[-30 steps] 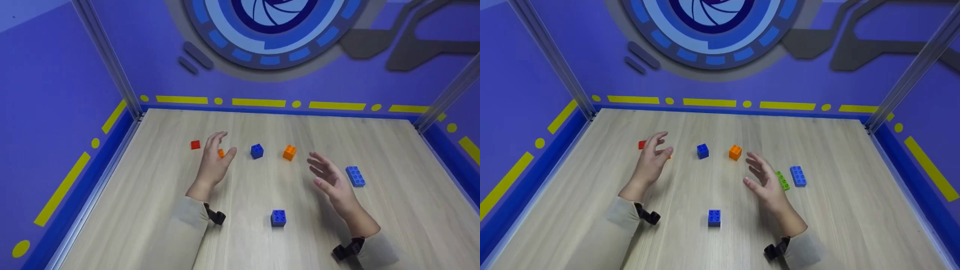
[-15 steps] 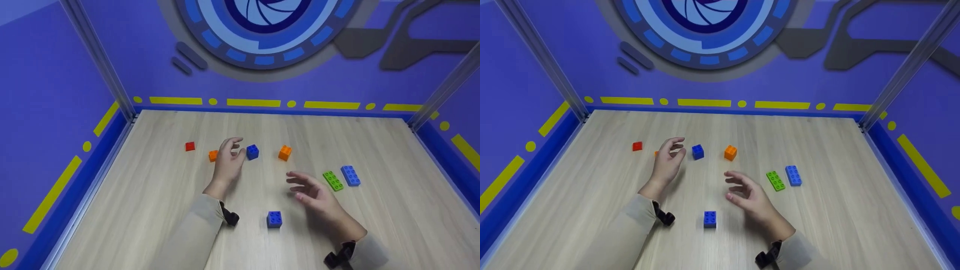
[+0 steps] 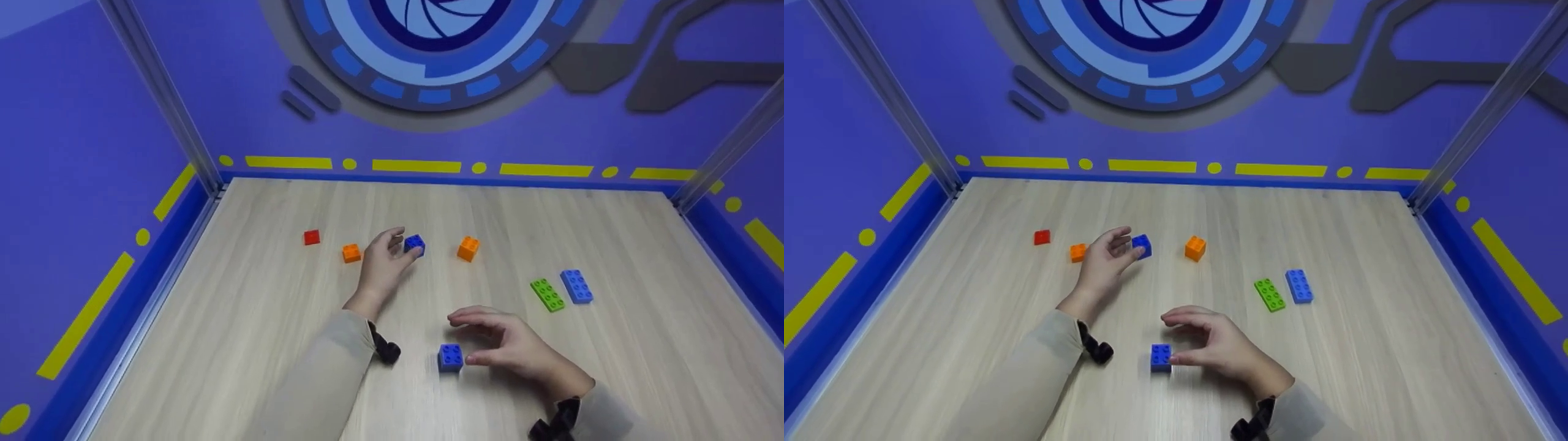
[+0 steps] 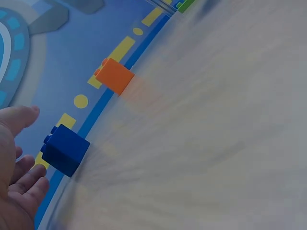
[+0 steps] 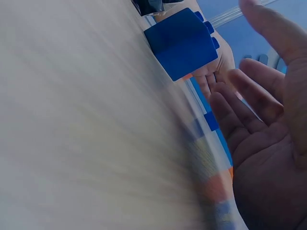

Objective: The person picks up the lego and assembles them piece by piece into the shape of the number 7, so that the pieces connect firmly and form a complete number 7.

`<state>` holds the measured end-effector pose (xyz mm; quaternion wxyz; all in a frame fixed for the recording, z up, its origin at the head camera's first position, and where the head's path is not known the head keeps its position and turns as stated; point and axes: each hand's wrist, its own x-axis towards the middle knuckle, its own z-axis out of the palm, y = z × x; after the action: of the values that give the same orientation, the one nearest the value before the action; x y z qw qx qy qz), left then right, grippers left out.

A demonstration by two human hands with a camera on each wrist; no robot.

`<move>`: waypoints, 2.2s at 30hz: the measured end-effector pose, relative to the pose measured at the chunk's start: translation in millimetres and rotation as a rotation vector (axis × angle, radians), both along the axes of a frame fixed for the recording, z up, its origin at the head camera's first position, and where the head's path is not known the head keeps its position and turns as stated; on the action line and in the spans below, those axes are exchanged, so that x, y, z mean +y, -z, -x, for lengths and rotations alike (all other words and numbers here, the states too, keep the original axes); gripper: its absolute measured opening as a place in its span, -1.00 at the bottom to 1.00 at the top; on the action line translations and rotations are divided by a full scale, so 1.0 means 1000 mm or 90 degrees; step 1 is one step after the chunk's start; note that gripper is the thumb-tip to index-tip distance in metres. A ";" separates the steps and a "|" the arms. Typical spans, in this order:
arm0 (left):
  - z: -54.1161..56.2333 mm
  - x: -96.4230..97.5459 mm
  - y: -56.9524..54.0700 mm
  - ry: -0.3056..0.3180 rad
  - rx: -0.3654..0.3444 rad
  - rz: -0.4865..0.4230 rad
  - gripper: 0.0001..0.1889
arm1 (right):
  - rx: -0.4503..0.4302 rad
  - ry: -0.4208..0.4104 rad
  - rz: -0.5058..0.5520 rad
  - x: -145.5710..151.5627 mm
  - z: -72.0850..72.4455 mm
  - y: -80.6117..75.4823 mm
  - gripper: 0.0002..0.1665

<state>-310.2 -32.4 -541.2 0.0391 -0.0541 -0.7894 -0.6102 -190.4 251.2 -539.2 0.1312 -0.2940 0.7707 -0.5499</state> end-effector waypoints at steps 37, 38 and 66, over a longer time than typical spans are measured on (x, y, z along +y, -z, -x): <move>-0.034 -0.025 -0.034 0.012 0.063 -0.011 -0.63 | 0.005 -0.016 -0.057 -0.008 -0.005 0.007 -0.61; -0.036 -0.026 -0.038 0.020 0.070 -0.006 -0.62 | 0.000 -0.015 -0.058 -0.008 -0.005 0.007 -0.61; -0.085 -0.030 -0.075 0.220 0.105 -0.004 -0.67 | 0.102 0.045 -0.145 -0.007 -0.002 0.004 -0.59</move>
<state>-225.6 -62.8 -465.9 -0.0015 -0.2383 -0.7609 -0.6036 -188.8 243.7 -543.2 0.0822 -0.2933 0.8458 -0.4379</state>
